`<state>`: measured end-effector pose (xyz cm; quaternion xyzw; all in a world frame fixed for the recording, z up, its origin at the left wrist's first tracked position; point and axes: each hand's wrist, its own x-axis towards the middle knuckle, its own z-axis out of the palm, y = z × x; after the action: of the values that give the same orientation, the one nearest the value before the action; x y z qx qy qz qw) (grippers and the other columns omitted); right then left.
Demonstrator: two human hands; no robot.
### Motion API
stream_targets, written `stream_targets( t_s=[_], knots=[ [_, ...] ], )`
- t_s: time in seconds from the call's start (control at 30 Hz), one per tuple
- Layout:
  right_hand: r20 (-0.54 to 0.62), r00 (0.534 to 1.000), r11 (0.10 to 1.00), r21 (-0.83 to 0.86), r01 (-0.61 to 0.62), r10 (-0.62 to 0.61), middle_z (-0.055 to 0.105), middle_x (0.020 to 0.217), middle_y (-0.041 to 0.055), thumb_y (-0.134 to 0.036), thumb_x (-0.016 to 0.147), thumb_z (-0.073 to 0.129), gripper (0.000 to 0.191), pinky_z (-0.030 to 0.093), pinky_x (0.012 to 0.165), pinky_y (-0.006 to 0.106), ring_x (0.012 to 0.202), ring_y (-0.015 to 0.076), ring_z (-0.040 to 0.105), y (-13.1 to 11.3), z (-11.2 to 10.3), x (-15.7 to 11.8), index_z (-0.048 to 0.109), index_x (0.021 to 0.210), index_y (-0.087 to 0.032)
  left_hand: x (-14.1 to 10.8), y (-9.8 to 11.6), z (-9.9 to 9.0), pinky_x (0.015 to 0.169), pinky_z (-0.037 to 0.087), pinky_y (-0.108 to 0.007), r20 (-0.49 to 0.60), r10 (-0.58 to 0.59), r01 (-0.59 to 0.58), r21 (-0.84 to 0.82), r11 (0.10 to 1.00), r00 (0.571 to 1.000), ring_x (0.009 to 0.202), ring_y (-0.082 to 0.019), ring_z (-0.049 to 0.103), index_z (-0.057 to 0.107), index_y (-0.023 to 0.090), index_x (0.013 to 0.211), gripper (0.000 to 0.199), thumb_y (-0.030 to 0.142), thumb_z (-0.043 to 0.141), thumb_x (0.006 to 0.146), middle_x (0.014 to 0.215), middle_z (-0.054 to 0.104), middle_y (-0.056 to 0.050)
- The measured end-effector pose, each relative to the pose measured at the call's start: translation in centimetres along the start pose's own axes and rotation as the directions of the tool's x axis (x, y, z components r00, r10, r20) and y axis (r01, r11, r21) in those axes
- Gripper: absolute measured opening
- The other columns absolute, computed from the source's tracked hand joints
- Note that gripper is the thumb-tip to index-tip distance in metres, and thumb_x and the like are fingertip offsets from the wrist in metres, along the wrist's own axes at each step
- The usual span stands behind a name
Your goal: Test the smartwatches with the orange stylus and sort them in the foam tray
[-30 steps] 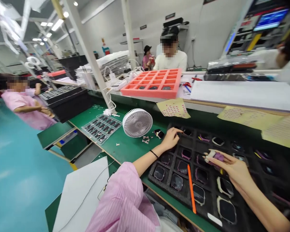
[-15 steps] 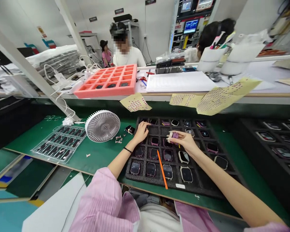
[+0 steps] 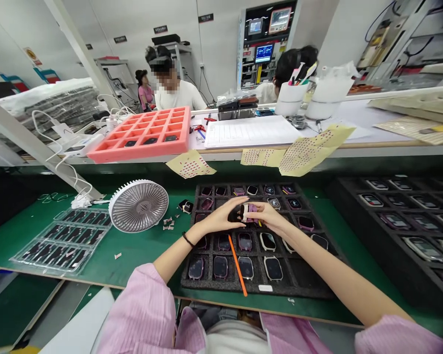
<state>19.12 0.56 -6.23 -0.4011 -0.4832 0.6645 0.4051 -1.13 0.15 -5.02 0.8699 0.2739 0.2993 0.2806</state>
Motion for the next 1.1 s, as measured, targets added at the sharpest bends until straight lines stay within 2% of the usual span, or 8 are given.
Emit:
stream_targets(
  t_s=[0.13, 0.3, 0.43, 0.53, 0.67, 0.87, 1.0, 1.1],
  knots=[
    [0.021, 1.000, 0.999, -0.028, 0.014, -0.014, 0.076, 0.075, 0.0067, -0.040, 0.049, 0.088, 0.043, 0.058, 0.064, 0.030, 0.066, 0.0210, 0.072, 0.1, -0.2, 0.4, 0.074, 0.081, -0.016, 2.0, 0.7, 0.7, 0.104, 0.044, -0.037, -0.031, -0.043, 0.042, -0.038, 0.998, 0.999, 0.118, -0.025, 0.059, 0.055, 0.020, 0.128, 0.057, 0.033, 0.074, 0.075, 0.127, 0.063, -0.011],
    [-0.066, 0.991, 0.989, -0.094, 0.112, -0.119, 0.075, 0.088, 0.0103, -0.056, 0.076, 0.067, 0.044, 0.059, 0.069, 0.036, 0.075, 0.0221, 0.072, 0.0, -2.5, 2.1, 0.069, 0.098, -0.017, 3.6, -1.3, -0.3, 0.100, 0.046, -0.035, -0.166, -0.115, 0.135, 0.110, 0.985, 0.979, 0.112, -0.024, 0.063, 0.059, 0.018, 0.121, 0.053, 0.029, 0.076, 0.072, 0.123, 0.066, -0.010],
    [-0.137, 0.956, 0.944, -0.245, 0.222, -0.261, 0.073, 0.096, 0.0103, -0.054, 0.086, 0.054, 0.044, 0.056, 0.081, 0.040, 0.087, 0.0214, 0.070, 0.2, -4.1, 4.5, 0.062, 0.114, -0.020, 4.8, -3.2, -0.1, 0.100, 0.046, -0.038, -0.099, -0.205, 0.225, 0.294, 0.929, 0.974, 0.113, -0.026, 0.063, 0.060, 0.017, 0.120, 0.055, 0.024, 0.079, 0.068, 0.124, 0.066, -0.011],
    [-0.128, 0.926, 0.873, -0.400, 0.279, -0.355, 0.070, 0.099, 0.0091, -0.052, 0.083, 0.059, 0.041, 0.048, 0.094, 0.044, 0.099, 0.0232, 0.065, 0.9, -4.5, 5.8, 0.067, 0.107, -0.020, 5.0, -4.1, 0.3, 0.098, 0.049, -0.037, -0.059, -0.222, 0.230, 0.304, 0.925, 0.973, 0.110, -0.027, 0.065, 0.062, 0.014, 0.118, 0.055, 0.024, 0.080, 0.067, 0.121, 0.068, -0.012],
    [-0.091, 0.890, 0.750, -0.580, 0.317, -0.446, 0.064, 0.096, 0.0072, -0.045, 0.080, 0.065, 0.030, 0.039, 0.103, 0.044, 0.101, 0.0246, 0.061, 2.0, -4.9, 5.9, 0.072, 0.098, -0.022, 3.6, -4.6, -1.1, 0.102, 0.046, -0.036, -0.094, -0.231, 0.249, 0.305, 0.919, 0.968, 0.117, -0.026, 0.061, 0.057, 0.016, 0.127, 0.064, 0.036, 0.078, 0.071, 0.128, 0.063, -0.013],
    [0.021, 0.898, 0.614, -0.722, 0.318, -0.440, 0.066, 0.075, 0.0019, -0.034, 0.093, 0.046, 0.035, 0.052, 0.083, 0.038, 0.074, 0.0189, 0.067, 2.5, -5.1, 5.4, 0.063, 0.121, -0.022, 0.2, -5.3, -3.5, 0.107, 0.041, -0.043, -0.065, -0.262, 0.261, 0.464, 0.846, 0.963, 0.127, -0.026, 0.053, 0.042, 0.024, 0.142, 0.072, 0.041, 0.072, 0.078, 0.137, 0.057, -0.012],
    [0.043, 0.880, 0.471, -0.832, 0.294, -0.473, 0.067, 0.102, 0.0090, -0.030, 0.089, 0.049, 0.030, 0.046, 0.094, 0.039, 0.101, 0.0235, 0.063, 1.4, -5.5, 4.2, 0.068, 0.110, -0.022, -1.5, -5.7, -2.8, 0.118, 0.020, -0.050, 0.076, -0.285, 0.204, 0.530, 0.823, 0.956, 0.144, -0.024, 0.029, 0.045, 0.030, 0.140, 0.048, 0.042, 0.049, 0.094, 0.152, 0.038, -0.007],
    [-0.002, 0.868, 0.363, -0.909, 0.205, -0.497, 0.063, 0.107, 0.0128, -0.031, 0.086, 0.052, 0.028, 0.043, 0.097, 0.043, 0.109, 0.0287, 0.058, 0.2, -7.5, 1.5, 0.069, 0.105, -0.020, -2.1, -5.9, -2.5, 0.119, 0.015, -0.049, 0.105, -0.280, 0.186, 0.526, 0.830, 0.954, 0.147, -0.022, 0.021, 0.041, 0.029, 0.143, 0.045, 0.039, 0.038, 0.099, 0.155, 0.032, -0.005]
  ],
)
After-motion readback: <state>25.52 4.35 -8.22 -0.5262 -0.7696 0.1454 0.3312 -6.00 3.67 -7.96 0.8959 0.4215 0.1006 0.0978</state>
